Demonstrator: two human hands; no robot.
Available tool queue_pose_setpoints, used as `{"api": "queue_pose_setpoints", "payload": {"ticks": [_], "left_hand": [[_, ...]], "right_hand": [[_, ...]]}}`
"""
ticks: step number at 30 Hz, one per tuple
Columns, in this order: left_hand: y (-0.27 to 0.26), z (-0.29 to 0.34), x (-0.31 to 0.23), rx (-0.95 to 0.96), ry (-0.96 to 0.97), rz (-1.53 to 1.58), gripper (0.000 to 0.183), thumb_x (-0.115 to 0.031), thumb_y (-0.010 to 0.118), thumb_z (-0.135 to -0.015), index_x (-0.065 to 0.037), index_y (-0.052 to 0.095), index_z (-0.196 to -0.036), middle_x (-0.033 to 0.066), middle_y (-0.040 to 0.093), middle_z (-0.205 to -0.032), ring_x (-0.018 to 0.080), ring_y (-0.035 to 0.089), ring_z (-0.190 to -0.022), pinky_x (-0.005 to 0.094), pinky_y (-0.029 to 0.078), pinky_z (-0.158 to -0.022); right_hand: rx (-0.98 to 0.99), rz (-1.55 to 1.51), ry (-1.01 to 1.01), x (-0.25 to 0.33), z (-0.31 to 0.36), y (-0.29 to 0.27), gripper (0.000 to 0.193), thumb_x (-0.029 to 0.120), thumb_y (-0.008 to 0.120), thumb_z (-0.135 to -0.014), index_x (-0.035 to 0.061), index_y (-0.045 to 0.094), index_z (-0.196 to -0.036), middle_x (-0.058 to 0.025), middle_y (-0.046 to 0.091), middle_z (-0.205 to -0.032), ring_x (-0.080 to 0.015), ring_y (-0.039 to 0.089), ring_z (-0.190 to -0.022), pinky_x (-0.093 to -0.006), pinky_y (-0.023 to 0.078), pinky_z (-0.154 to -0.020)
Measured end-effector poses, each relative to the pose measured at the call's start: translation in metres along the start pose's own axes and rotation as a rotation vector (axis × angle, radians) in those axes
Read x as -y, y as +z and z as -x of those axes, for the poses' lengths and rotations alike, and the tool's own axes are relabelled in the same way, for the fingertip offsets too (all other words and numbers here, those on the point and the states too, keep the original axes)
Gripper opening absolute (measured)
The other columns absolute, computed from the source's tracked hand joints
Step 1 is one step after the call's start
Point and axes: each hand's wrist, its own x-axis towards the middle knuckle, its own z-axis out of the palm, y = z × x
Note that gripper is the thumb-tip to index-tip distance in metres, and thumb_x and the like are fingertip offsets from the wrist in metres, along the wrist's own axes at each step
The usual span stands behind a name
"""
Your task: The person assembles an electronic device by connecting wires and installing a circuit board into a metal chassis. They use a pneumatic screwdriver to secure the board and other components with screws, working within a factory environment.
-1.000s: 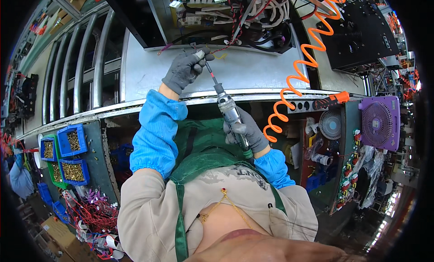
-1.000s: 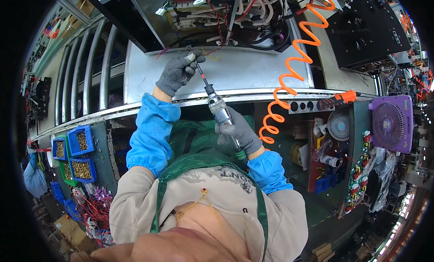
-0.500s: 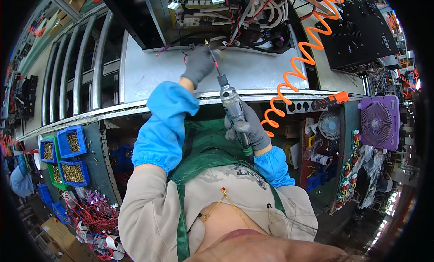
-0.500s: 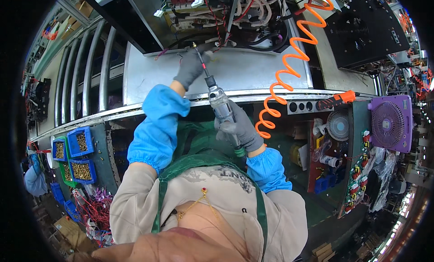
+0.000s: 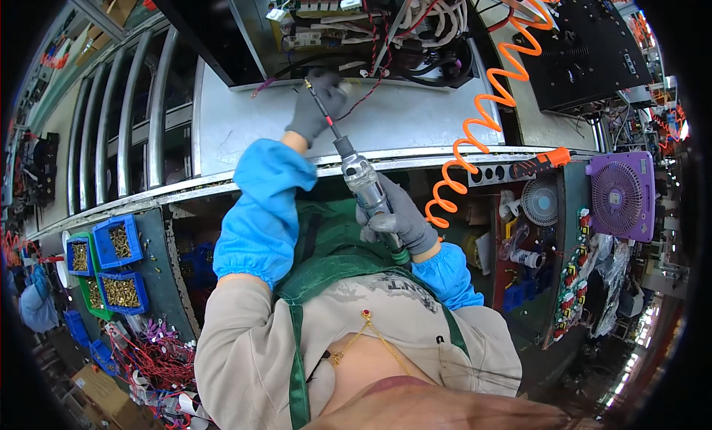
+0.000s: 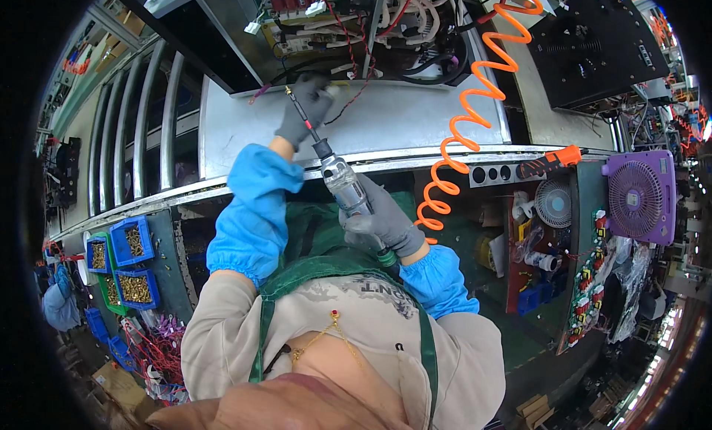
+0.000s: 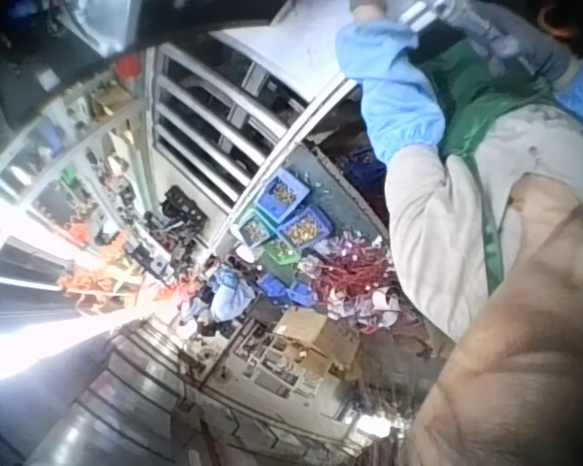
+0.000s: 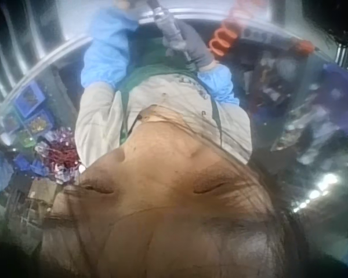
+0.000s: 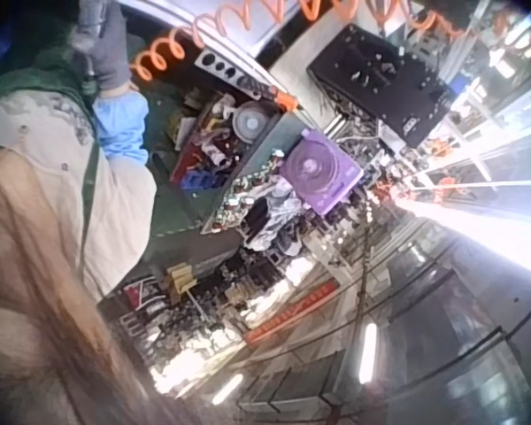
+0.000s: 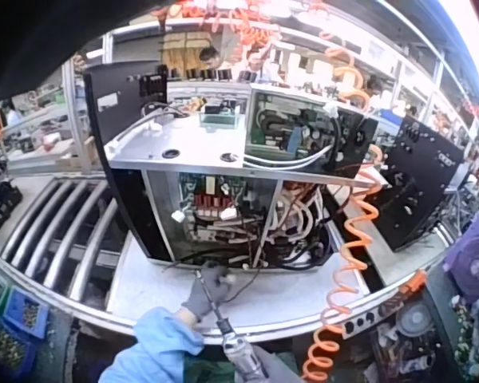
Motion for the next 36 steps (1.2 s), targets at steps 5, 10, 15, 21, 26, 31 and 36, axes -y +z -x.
{"api": "queue_pose_setpoints", "payload": {"ticks": [5, 10, 15, 21, 26, 31, 36], "left_hand": [[-0.057, -0.006, 0.003, 0.015, -0.334, 0.683, 0.021, -0.02, 0.056, -0.09, -0.003, 0.062, -0.1, 0.0029, 0.061, -0.081, 0.0094, 0.053, -0.075, 0.0243, 0.044, -0.068], [-0.085, -0.008, 0.004, -0.003, -0.436, 0.544, 0.023, -0.021, 0.059, -0.088, 0.0, 0.065, -0.095, 0.002, 0.063, -0.079, 0.0079, 0.05, -0.07, 0.0236, 0.043, -0.066], [-0.078, -0.008, 0.005, -0.055, -0.374, 0.442, 0.027, -0.024, 0.06, -0.087, 0.001, 0.064, -0.097, 0.0075, 0.065, -0.079, 0.0139, 0.055, -0.071, 0.028, 0.045, -0.068], [-0.071, -0.016, 0.004, -0.095, -0.304, 0.163, 0.033, -0.03, 0.059, -0.086, 0.001, 0.064, -0.096, 0.0192, 0.065, -0.083, 0.0302, 0.062, -0.076, 0.0357, 0.047, -0.071], [-0.067, -0.031, 0.0, -0.054, -0.229, 0.053, 0.031, -0.03, 0.056, -0.085, -0.002, 0.064, -0.096, 0.0211, 0.065, -0.088, 0.0366, 0.061, -0.083, 0.0393, 0.047, -0.073], [-0.051, -0.054, 0.012, -0.12, -0.07, 0.001, 0.028, -0.028, 0.056, -0.083, -0.008, 0.064, -0.101, 0.017, 0.064, -0.098, 0.0366, 0.061, -0.087, 0.0411, 0.048, -0.076], [-0.04, -0.063, 0.013, -0.07, -0.064, -0.055, 0.03, -0.029, 0.059, -0.083, -0.008, 0.061, -0.105, 0.0157, 0.064, -0.093, 0.0337, 0.062, -0.085, 0.04, 0.048, -0.074]], "right_hand": [[0.008, 0.001, -0.021, 0.0, -0.005, 0.004, 0.068, 0.022, 0.069, -0.058, 0.0029, 0.047, -0.12, -0.0058, 0.057, -0.08, -0.0132, 0.057, -0.068, -0.0297, 0.05, -0.061], [-0.055, -0.101, -0.048, -0.006, -0.015, 0.009, 0.068, 0.024, 0.07, -0.061, 0.0027, 0.045, -0.121, -0.0075, 0.058, -0.08, -0.016, 0.059, -0.059, -0.0303, 0.053, -0.055], [-0.142, 0.029, 0.017, -0.011, -0.028, 0.002, 0.08, 0.039, 0.072, -0.059, 0.0017, 0.041, -0.123, -0.008, 0.056, -0.078, -0.0164, 0.059, -0.051, -0.0291, 0.053, -0.051], [-0.151, -0.014, -0.002, -0.011, -0.037, 0.005, 0.076, 0.034, 0.071, -0.062, 0.0017, 0.041, -0.123, -0.0085, 0.056, -0.077, -0.0169, 0.059, -0.051, -0.0288, 0.053, -0.05], [-0.174, -0.066, -0.064, -0.009, -0.057, 0.004, 0.076, 0.03, 0.07, -0.064, 0.0021, 0.038, -0.127, -0.0093, 0.057, -0.079, -0.0168, 0.059, -0.053, -0.0288, 0.053, -0.05], [-0.229, -0.046, -0.161, -0.014, -0.091, -0.009, 0.077, 0.024, 0.07, -0.066, 0.0029, 0.035, -0.131, -0.0101, 0.057, -0.078, -0.0172, 0.059, -0.056, -0.0293, 0.055, -0.05], [-0.216, -0.028, -0.174, -0.013, -0.106, -0.019, 0.076, 0.022, 0.07, -0.066, 0.003, 0.036, -0.131, -0.009, 0.057, -0.075, -0.0166, 0.058, -0.053, -0.0287, 0.054, -0.049]]}}
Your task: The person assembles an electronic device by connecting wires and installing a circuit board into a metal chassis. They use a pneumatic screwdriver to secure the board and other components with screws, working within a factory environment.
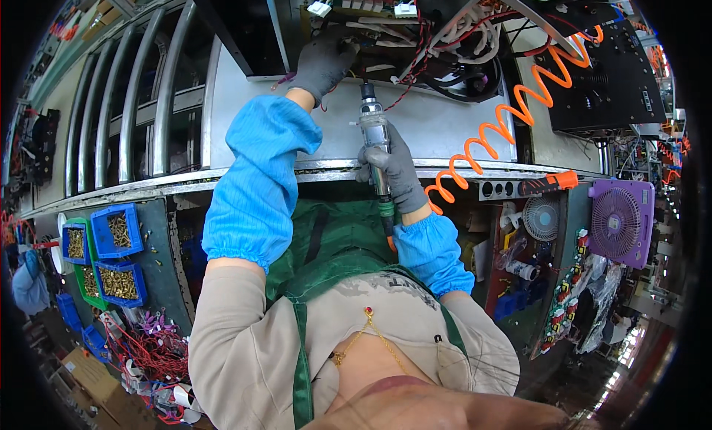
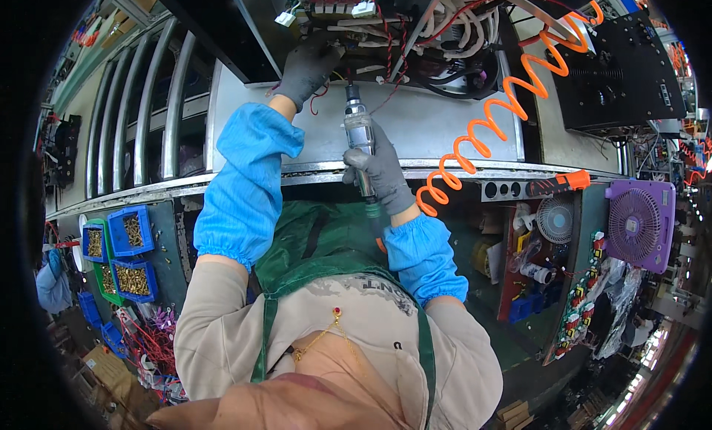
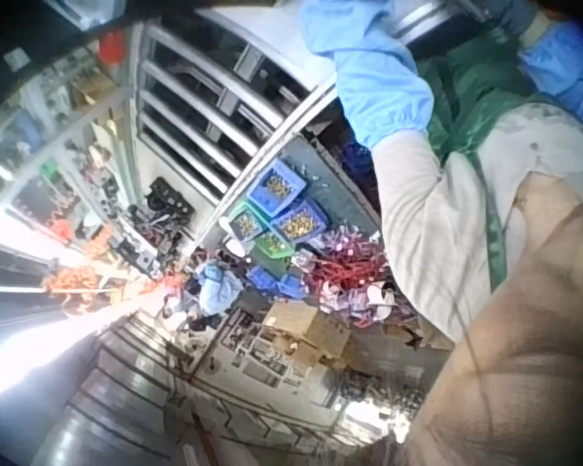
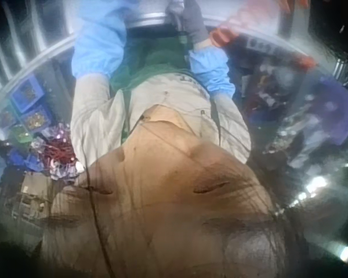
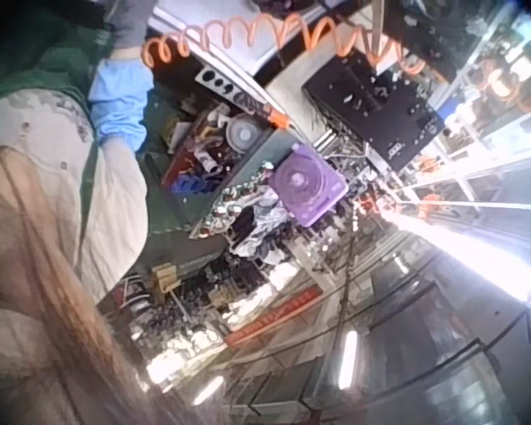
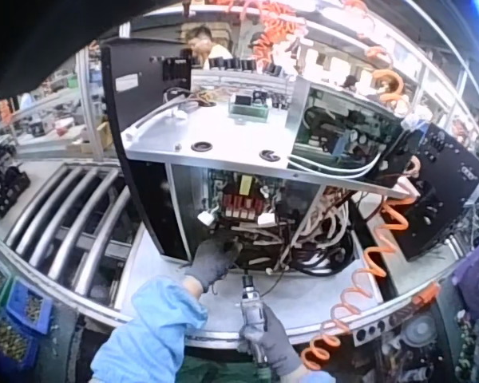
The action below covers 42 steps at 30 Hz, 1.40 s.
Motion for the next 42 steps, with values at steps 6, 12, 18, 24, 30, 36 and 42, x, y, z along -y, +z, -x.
{"api": "queue_pose_setpoints", "payload": {"ticks": [6, 12, 18, 24, 30, 36, 42], "left_hand": [[0.013, -0.007, 0.012, -0.095, 0.093, -0.159, 0.025, -0.029, 0.058, -0.083, -0.01, 0.063, -0.099, 0.015, 0.064, -0.093, 0.0342, 0.061, -0.086, 0.0427, 0.049, -0.074], [-0.004, -0.008, 0.008, -0.016, 0.094, -0.194, 0.024, -0.025, 0.053, -0.083, -0.012, 0.063, -0.101, 0.0159, 0.064, -0.094, 0.0327, 0.062, -0.087, 0.0421, 0.05, -0.076], [-0.011, -0.019, 0.03, 0.084, 0.355, -0.395, 0.027, -0.027, 0.055, -0.081, -0.012, 0.064, -0.102, 0.0119, 0.064, -0.103, 0.0315, 0.061, -0.093, 0.0398, 0.05, -0.079], [-0.014, -0.021, 0.023, 0.131, 0.325, -0.395, 0.033, -0.037, 0.055, -0.083, -0.01, 0.066, -0.099, 0.012, 0.063, -0.105, 0.0317, 0.06, -0.097, 0.0378, 0.048, -0.083], [-0.014, -0.023, 0.026, 0.166, 0.324, -0.461, 0.03, -0.032, 0.056, -0.082, -0.011, 0.066, -0.101, 0.0128, 0.063, -0.106, 0.0323, 0.06, -0.096, 0.0383, 0.048, -0.081], [-0.009, -0.021, 0.034, 0.119, 0.311, -0.428, 0.023, -0.018, 0.059, -0.078, -0.015, 0.066, -0.1, 0.0112, 0.063, -0.106, 0.0312, 0.061, -0.094, 0.0384, 0.05, -0.081], [-0.016, -0.021, 0.042, 0.086, 0.666, -0.556, 0.025, -0.028, 0.059, -0.083, -0.012, 0.066, -0.101, 0.0102, 0.063, -0.106, 0.0312, 0.062, -0.093, 0.0383, 0.05, -0.077]], "right_hand": [[-0.021, -0.012, -0.018, -0.003, -0.004, -0.002, 0.074, 0.015, 0.07, -0.067, 0.0055, 0.038, -0.133, -0.0063, 0.053, -0.078, -0.0154, 0.057, -0.051, -0.0277, 0.051, -0.046], [-0.037, 0.087, 0.049, -0.001, 0.014, 0.003, 0.081, 0.018, 0.072, -0.066, 0.0074, 0.034, -0.137, -0.0062, 0.054, -0.082, -0.0142, 0.056, -0.052, -0.026, 0.049, -0.046], [-0.034, 0.056, 0.046, -0.006, 0.018, 0.005, 0.082, 0.017, 0.074, -0.067, 0.0079, 0.032, -0.137, -0.0071, 0.055, -0.083, -0.0141, 0.056, -0.052, -0.026, 0.048, -0.045], [-0.048, 0.015, 0.041, -0.003, 0.021, 0.01, 0.08, 0.017, 0.073, -0.068, 0.0063, 0.032, -0.136, -0.0095, 0.054, -0.091, -0.0144, 0.057, -0.053, -0.027, 0.049, -0.046], [-0.043, 0.017, 0.048, -0.01, 0.022, 0.011, 0.08, 0.019, 0.073, -0.068, 0.0038, 0.032, -0.136, -0.0092, 0.054, -0.087, -0.0141, 0.057, -0.053, -0.027, 0.049, -0.046], [-0.056, 0.096, 0.019, -0.013, 0.023, 0.008, 0.083, 0.02, 0.074, -0.068, 0.0048, 0.031, -0.136, -0.0086, 0.056, -0.081, -0.0134, 0.057, -0.053, -0.0262, 0.047, -0.047], [-0.07, 0.177, -0.018, -0.01, 0.021, 0.008, 0.086, 0.023, 0.075, -0.066, 0.0048, 0.03, -0.137, -0.0104, 0.057, -0.086, -0.0148, 0.058, -0.056, -0.0279, 0.047, -0.051]]}}
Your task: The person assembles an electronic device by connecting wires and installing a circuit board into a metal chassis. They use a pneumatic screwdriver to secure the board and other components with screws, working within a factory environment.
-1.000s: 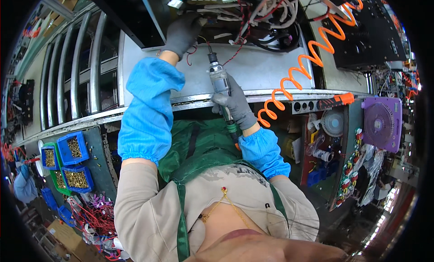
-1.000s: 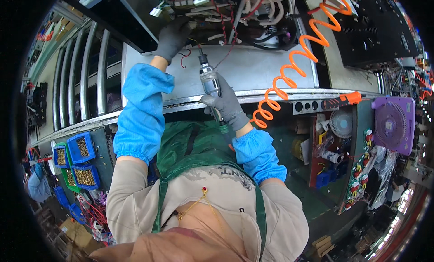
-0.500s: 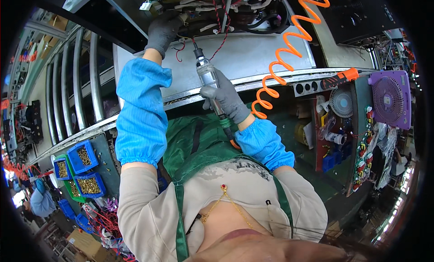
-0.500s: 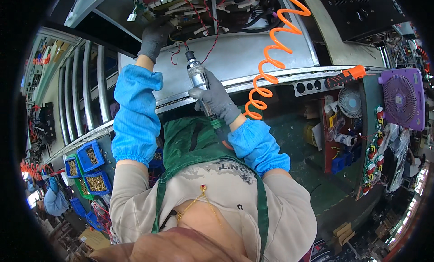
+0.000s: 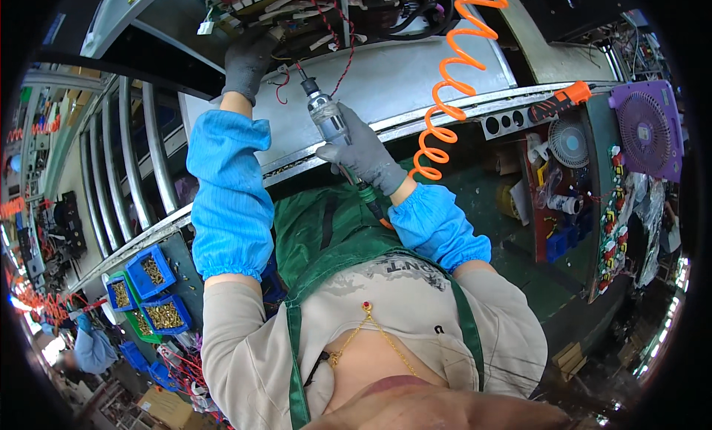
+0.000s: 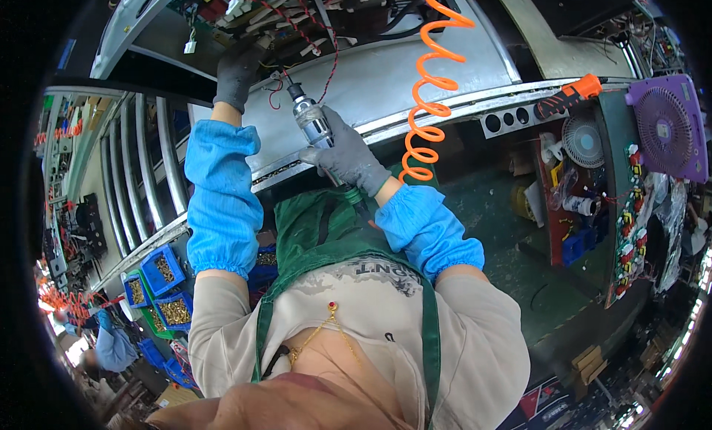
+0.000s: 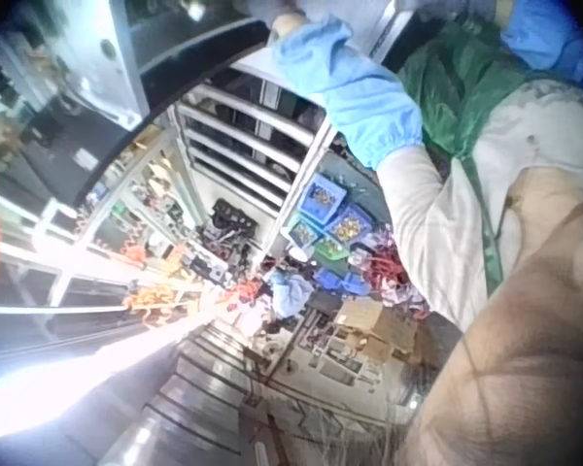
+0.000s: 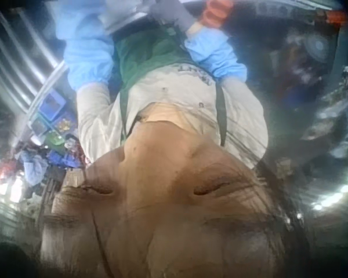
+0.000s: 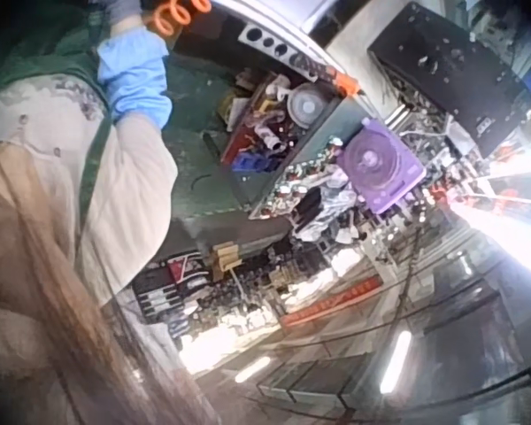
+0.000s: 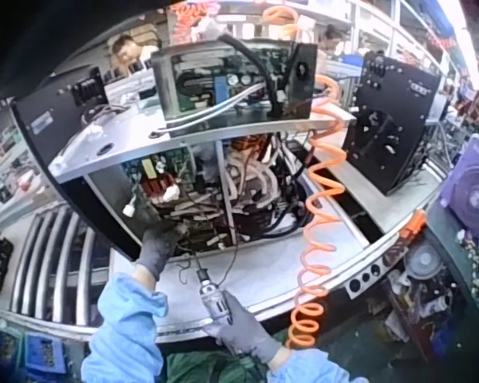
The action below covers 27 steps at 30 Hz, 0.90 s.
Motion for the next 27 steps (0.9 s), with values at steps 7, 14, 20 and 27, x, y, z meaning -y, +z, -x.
{"api": "queue_pose_setpoints", "payload": {"ticks": [7, 14, 20, 27], "left_hand": [[-0.004, -0.007, -0.018, -0.072, -0.317, 0.22, 0.027, -0.029, 0.058, -0.081, -0.01, 0.067, -0.097, 0.0134, 0.066, -0.096, 0.033, 0.063, -0.085, 0.0408, 0.05, -0.074], [-0.003, -0.015, -0.019, -0.016, -0.418, 0.027, 0.028, -0.03, 0.051, -0.083, -0.011, 0.064, -0.099, 0.0166, 0.065, -0.091, 0.0363, 0.063, -0.082, 0.0447, 0.05, -0.073], [-0.001, -0.014, -0.02, -0.019, -0.446, 0.055, 0.025, -0.026, 0.052, -0.083, -0.013, 0.062, -0.102, 0.0175, 0.065, -0.092, 0.0368, 0.062, -0.083, 0.0454, 0.05, -0.071], [-0.017, -0.007, -0.031, -0.023, -0.465, -0.004, 0.027, -0.019, 0.053, -0.082, -0.011, 0.058, -0.107, 0.0155, 0.064, -0.097, 0.0369, 0.062, -0.084, 0.0448, 0.05, -0.071]], "right_hand": [[-0.053, 0.143, -0.035, -0.004, -0.008, 0.008, 0.094, 0.032, 0.074, -0.065, 0.0162, 0.024, -0.143, -0.0188, 0.06, -0.1, -0.0307, 0.061, -0.084, -0.0369, 0.048, -0.079], [-0.014, 0.103, -0.051, 0.008, -0.02, 0.009, 0.097, 0.03, 0.076, -0.066, 0.024, 0.021, -0.146, -0.0157, 0.059, -0.1, -0.0225, 0.059, -0.08, -0.0324, 0.048, -0.071], [0.004, 0.0, -0.162, -0.003, -0.034, 0.003, 0.093, 0.019, 0.072, -0.067, 0.0237, 0.023, -0.146, -0.0109, 0.057, -0.091, -0.0163, 0.056, -0.068, -0.0292, 0.049, -0.06], [0.167, -0.603, 0.01, 0.006, -0.03, 0.005, 0.094, 0.006, 0.068, -0.069, 0.024, 0.018, -0.147, -0.0082, 0.055, -0.09, -0.0145, 0.056, -0.062, -0.0277, 0.051, -0.049]]}}
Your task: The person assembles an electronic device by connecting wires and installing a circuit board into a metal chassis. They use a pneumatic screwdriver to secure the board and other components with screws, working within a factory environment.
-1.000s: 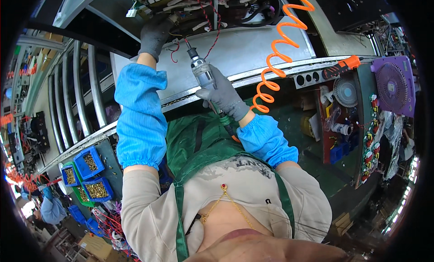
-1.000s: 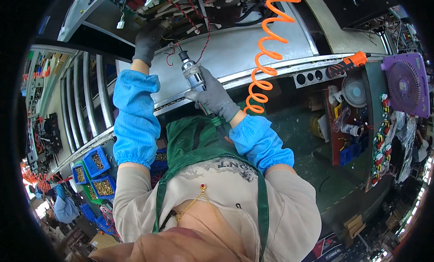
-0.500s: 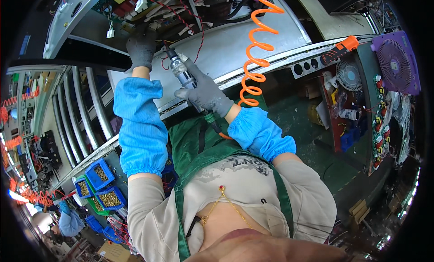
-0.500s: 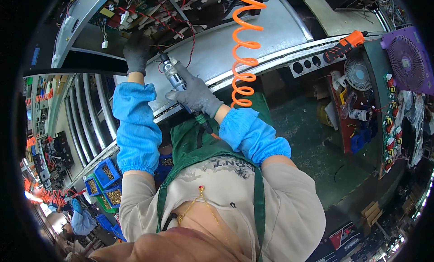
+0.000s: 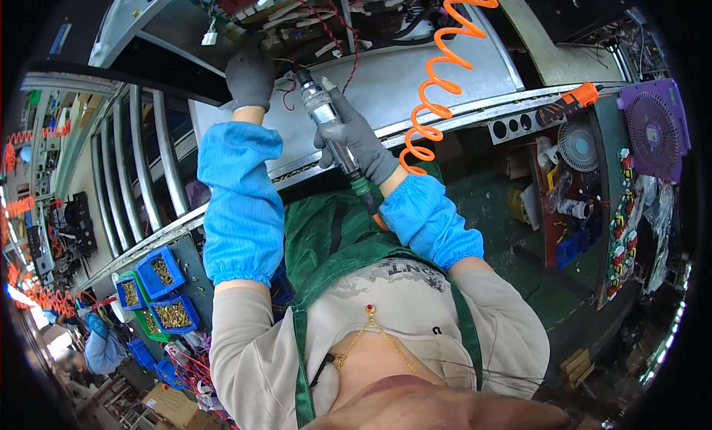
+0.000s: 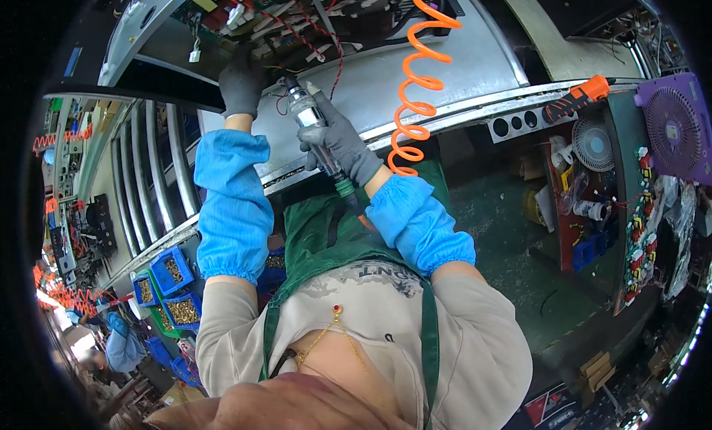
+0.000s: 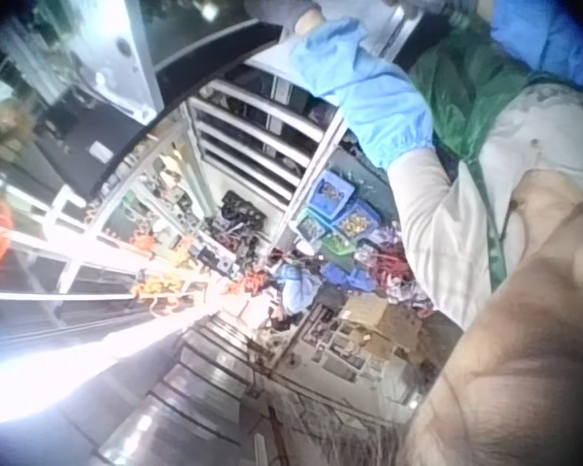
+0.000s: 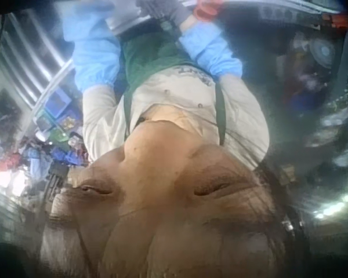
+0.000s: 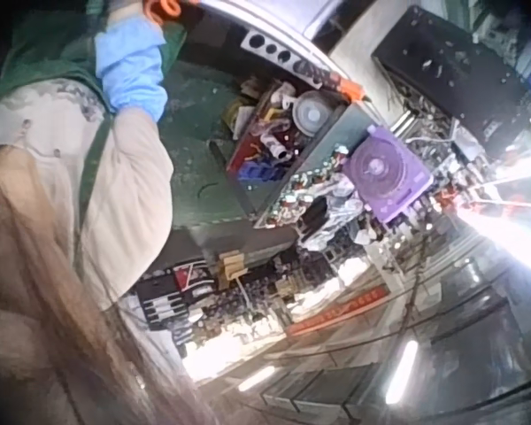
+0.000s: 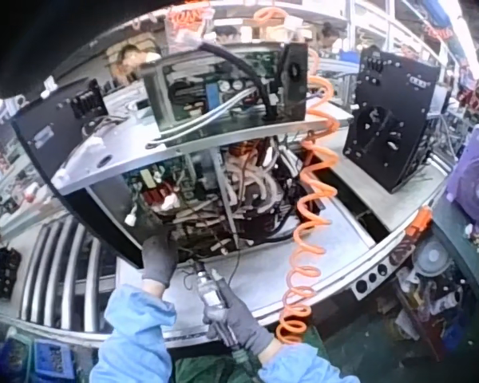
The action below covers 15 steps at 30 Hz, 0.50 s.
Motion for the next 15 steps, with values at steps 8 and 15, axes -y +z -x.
{"api": "queue_pose_setpoints", "payload": {"ticks": [8, 15], "left_hand": [[0.007, -0.004, -0.008, 0.056, -0.13, -0.115, 0.027, -0.023, 0.053, -0.08, -0.013, 0.058, -0.104, 0.0158, 0.065, -0.085, 0.0355, 0.063, -0.073, 0.0476, 0.05, -0.063], [0.006, -0.001, -0.01, -0.034, -0.063, -0.066, 0.027, -0.027, 0.051, -0.083, -0.013, 0.058, -0.104, 0.0161, 0.065, -0.077, 0.036, 0.063, -0.068, 0.0478, 0.05, -0.06]], "right_hand": [[-0.19, 0.372, -0.181, -0.026, -0.008, 0.033, 0.092, 0.014, 0.071, -0.071, 0.0232, 0.02, -0.147, -0.0066, 0.055, -0.086, -0.0131, 0.056, -0.061, -0.0286, 0.05, -0.05], [-0.184, 0.294, -0.135, -0.027, -0.008, 0.036, 0.091, 0.006, 0.068, -0.073, 0.0256, 0.019, -0.146, -0.0064, 0.053, -0.086, -0.0136, 0.056, -0.059, -0.0285, 0.051, -0.047]]}}
